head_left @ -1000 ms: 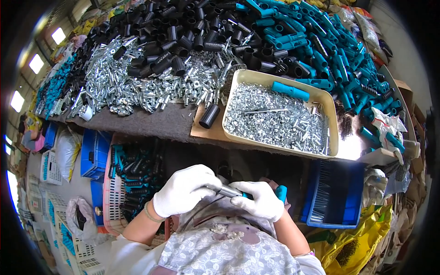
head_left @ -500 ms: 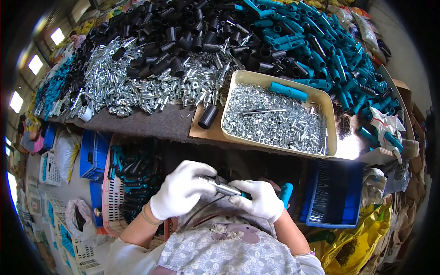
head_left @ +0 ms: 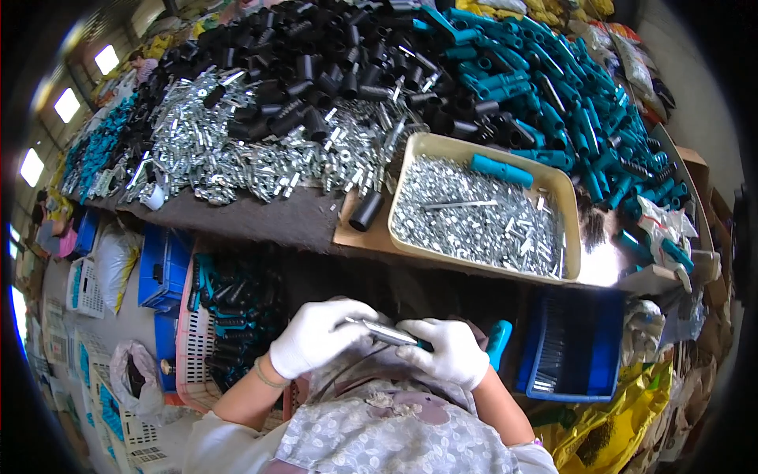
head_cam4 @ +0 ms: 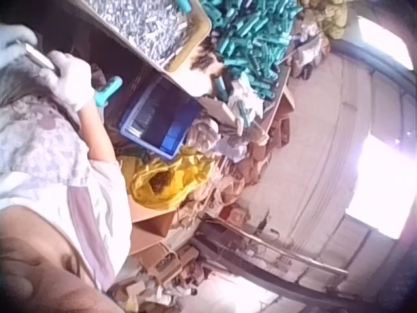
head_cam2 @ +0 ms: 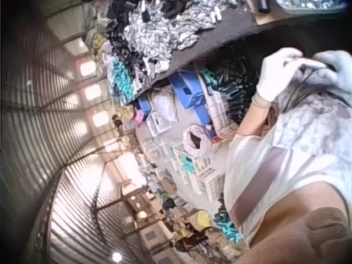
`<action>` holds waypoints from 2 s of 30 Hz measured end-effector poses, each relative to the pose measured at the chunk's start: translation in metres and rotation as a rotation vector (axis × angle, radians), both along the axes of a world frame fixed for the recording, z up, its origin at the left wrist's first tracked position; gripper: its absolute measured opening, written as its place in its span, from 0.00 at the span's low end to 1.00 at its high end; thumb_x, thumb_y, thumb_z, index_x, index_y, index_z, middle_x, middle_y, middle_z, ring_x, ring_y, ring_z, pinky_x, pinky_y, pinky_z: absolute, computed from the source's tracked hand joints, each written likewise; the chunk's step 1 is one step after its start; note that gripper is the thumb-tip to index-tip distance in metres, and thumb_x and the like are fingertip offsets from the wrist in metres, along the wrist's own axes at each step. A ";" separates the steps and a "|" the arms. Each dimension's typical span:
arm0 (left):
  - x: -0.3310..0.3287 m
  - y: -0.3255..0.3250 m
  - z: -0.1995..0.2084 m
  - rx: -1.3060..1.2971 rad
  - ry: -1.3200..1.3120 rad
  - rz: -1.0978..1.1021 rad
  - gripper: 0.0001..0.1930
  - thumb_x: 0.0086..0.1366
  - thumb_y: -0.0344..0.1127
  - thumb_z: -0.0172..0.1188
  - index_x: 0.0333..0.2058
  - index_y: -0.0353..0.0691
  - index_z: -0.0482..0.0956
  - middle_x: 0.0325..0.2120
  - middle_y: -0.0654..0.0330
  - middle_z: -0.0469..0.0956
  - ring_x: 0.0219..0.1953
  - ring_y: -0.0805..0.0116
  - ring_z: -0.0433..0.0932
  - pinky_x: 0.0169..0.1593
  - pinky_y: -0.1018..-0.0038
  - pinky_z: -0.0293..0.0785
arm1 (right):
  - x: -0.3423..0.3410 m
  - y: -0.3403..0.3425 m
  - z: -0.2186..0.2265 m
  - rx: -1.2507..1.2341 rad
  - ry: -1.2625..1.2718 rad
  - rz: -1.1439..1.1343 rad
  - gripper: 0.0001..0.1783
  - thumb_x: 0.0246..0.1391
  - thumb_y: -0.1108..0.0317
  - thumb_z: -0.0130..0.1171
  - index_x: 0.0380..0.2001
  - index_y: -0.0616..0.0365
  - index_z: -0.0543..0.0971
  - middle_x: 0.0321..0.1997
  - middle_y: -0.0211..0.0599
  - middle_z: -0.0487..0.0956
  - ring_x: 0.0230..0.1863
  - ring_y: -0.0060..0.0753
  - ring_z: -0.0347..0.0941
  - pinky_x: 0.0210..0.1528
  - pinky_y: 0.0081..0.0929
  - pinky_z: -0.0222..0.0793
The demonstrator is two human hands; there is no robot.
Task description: Assembling metal pins and shafts into plastic grips at a manufacturing workbench.
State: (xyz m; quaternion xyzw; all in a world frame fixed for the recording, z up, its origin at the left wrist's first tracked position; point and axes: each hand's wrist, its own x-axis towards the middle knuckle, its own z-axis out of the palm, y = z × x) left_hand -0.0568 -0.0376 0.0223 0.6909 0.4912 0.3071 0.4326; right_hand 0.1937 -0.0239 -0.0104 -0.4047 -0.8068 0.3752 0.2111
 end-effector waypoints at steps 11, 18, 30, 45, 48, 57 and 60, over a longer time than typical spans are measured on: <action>0.001 -0.003 -0.017 0.287 0.033 -0.102 0.09 0.59 0.29 0.64 0.39 0.41 0.84 0.37 0.58 0.81 0.39 0.59 0.81 0.45 0.67 0.77 | 0.000 -0.005 -0.007 0.078 -0.006 -0.022 0.24 0.53 0.48 0.65 0.46 0.53 0.82 0.35 0.46 0.83 0.35 0.52 0.81 0.37 0.39 0.76; -0.006 -0.002 -0.018 -0.019 -0.048 0.001 0.11 0.60 0.33 0.66 0.42 0.41 0.82 0.40 0.55 0.80 0.38 0.58 0.81 0.46 0.67 0.77 | -0.005 -0.005 -0.001 0.100 -0.068 -0.041 0.23 0.52 0.49 0.66 0.45 0.53 0.83 0.36 0.47 0.83 0.36 0.52 0.81 0.38 0.38 0.77; 0.000 0.001 -0.010 0.188 0.088 -0.071 0.12 0.58 0.29 0.66 0.41 0.40 0.82 0.35 0.55 0.80 0.36 0.57 0.81 0.42 0.67 0.77 | -0.006 0.000 -0.006 0.093 -0.086 -0.010 0.25 0.53 0.50 0.65 0.49 0.54 0.81 0.33 0.47 0.81 0.33 0.54 0.79 0.35 0.41 0.75; 0.006 0.007 -0.013 0.530 0.019 0.002 0.19 0.48 0.23 0.67 0.42 0.40 0.81 0.48 0.49 0.77 0.46 0.50 0.78 0.49 0.64 0.77 | 0.006 0.007 -0.019 -0.063 0.178 -0.013 0.26 0.52 0.52 0.66 0.48 0.60 0.80 0.39 0.50 0.82 0.40 0.56 0.80 0.42 0.39 0.76; 0.002 0.012 -0.028 0.213 -0.110 -0.027 0.36 0.46 0.28 0.74 0.57 0.38 0.71 0.50 0.48 0.75 0.51 0.50 0.77 0.53 0.63 0.76 | -0.001 -0.002 -0.025 -0.385 0.706 -0.176 0.22 0.55 0.55 0.65 0.45 0.62 0.77 0.38 0.36 0.77 0.39 0.30 0.75 0.47 0.30 0.72; -0.037 0.012 -0.049 -0.338 0.182 -0.321 0.37 0.56 0.37 0.70 0.64 0.38 0.65 0.45 0.49 0.79 0.48 0.56 0.79 0.52 0.67 0.74 | -0.004 0.045 -0.137 -1.117 1.631 -0.911 0.07 0.64 0.63 0.52 0.41 0.53 0.74 0.33 0.38 0.76 0.36 0.38 0.72 0.48 0.45 0.68; -0.029 0.014 -0.075 -0.439 0.049 -0.284 0.39 0.57 0.40 0.70 0.64 0.34 0.63 0.47 0.49 0.77 0.48 0.61 0.78 0.54 0.70 0.73 | -0.027 0.084 -0.229 -1.137 1.438 -0.968 0.07 0.63 0.70 0.49 0.41 0.57 0.74 0.33 0.39 0.77 0.27 0.42 0.73 0.33 0.43 0.73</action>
